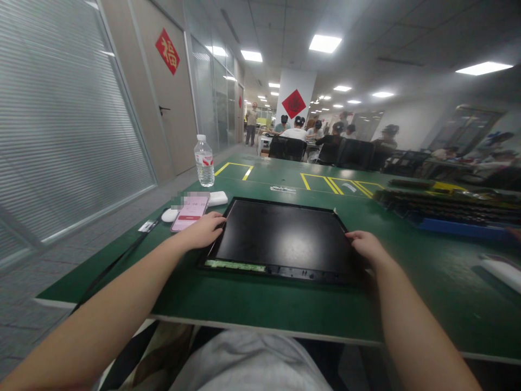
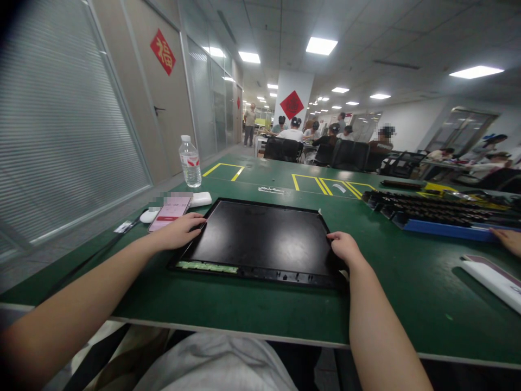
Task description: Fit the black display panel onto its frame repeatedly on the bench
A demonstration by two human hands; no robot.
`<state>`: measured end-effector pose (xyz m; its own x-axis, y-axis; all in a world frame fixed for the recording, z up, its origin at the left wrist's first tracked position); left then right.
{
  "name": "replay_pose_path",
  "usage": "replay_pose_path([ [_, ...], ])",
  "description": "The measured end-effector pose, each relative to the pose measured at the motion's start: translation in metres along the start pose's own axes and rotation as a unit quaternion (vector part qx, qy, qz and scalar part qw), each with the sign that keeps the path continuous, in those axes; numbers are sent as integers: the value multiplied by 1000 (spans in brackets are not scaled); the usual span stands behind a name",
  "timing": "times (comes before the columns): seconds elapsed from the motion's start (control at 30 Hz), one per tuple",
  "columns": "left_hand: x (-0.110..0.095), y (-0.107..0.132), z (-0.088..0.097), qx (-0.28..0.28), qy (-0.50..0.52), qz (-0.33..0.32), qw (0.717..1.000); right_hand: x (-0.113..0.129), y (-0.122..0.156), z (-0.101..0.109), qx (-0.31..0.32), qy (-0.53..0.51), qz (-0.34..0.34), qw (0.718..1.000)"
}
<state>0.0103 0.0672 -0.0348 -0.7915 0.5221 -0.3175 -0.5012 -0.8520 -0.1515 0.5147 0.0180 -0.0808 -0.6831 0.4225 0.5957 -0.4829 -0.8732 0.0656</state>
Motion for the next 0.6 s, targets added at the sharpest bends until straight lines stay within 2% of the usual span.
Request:
replay_pose_path([
  [0.23, -1, -3, -3, 1, -20, 45, 999, -1, -2, 0, -16, 0, 8, 1000],
  [0.6, 6, -5, -8, -17, 4, 59, 998, -8, -8, -3, -17, -9, 10, 1000],
])
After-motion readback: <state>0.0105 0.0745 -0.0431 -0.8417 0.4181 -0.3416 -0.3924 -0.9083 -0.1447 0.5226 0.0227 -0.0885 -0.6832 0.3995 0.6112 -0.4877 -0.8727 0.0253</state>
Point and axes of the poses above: each hand's wrist, its own y-axis away from the middle knuckle, its own z-axis out of the back of the hand, x = y × z, the point moved 5 cm from there along -y, towards the middle knuckle, and after that the axes turned 8 degrees about y, right-handed, at the moved point
